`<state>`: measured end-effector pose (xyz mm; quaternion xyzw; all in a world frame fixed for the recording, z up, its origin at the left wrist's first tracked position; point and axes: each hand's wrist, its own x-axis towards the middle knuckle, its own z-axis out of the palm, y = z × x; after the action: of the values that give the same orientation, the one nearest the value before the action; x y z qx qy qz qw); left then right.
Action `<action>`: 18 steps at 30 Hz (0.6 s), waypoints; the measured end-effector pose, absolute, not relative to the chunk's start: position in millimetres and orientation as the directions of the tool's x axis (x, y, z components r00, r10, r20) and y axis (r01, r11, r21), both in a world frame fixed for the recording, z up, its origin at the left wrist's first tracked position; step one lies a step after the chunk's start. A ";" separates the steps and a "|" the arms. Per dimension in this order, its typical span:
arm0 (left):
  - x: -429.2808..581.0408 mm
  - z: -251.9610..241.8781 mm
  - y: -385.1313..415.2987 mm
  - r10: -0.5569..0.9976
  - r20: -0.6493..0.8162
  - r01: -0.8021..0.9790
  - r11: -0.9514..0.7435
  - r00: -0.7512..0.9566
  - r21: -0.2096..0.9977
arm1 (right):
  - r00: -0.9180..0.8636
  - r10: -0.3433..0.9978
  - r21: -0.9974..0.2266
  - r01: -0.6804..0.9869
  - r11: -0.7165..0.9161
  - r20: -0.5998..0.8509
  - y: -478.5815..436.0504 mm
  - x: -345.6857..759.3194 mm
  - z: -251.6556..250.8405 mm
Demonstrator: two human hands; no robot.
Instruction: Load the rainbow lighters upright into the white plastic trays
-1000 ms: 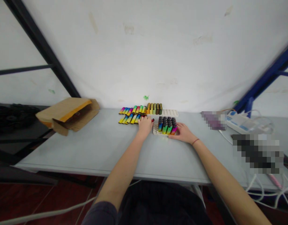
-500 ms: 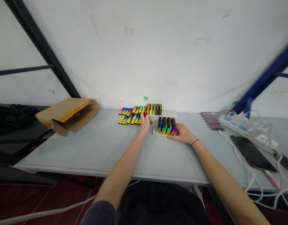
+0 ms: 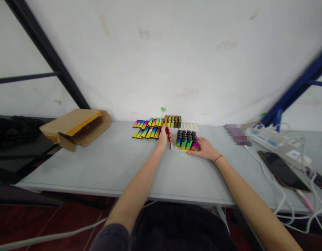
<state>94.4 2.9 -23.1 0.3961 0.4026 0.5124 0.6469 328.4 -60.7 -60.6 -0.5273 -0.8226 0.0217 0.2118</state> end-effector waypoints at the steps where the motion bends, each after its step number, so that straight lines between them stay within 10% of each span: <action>1: 93.6 -22.3 1.9 0.979 -0.126 -0.353 0.175 0.158 0.919 | -0.358 0.877 -0.258 0.858 0.445 0.321 -60.7 328.3 -60.2; 18: 92.0 -13.6 -5.6 0.982 -0.171 -0.409 0.191 0.084 0.892 | -0.357 0.878 -0.253 0.860 0.442 0.321 -60.1 328.4 -60.6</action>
<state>92.0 -5.6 -13.6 0.3450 0.4149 0.5345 0.6505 328.4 -60.1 -60.6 -0.5277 -0.8234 0.0206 0.2079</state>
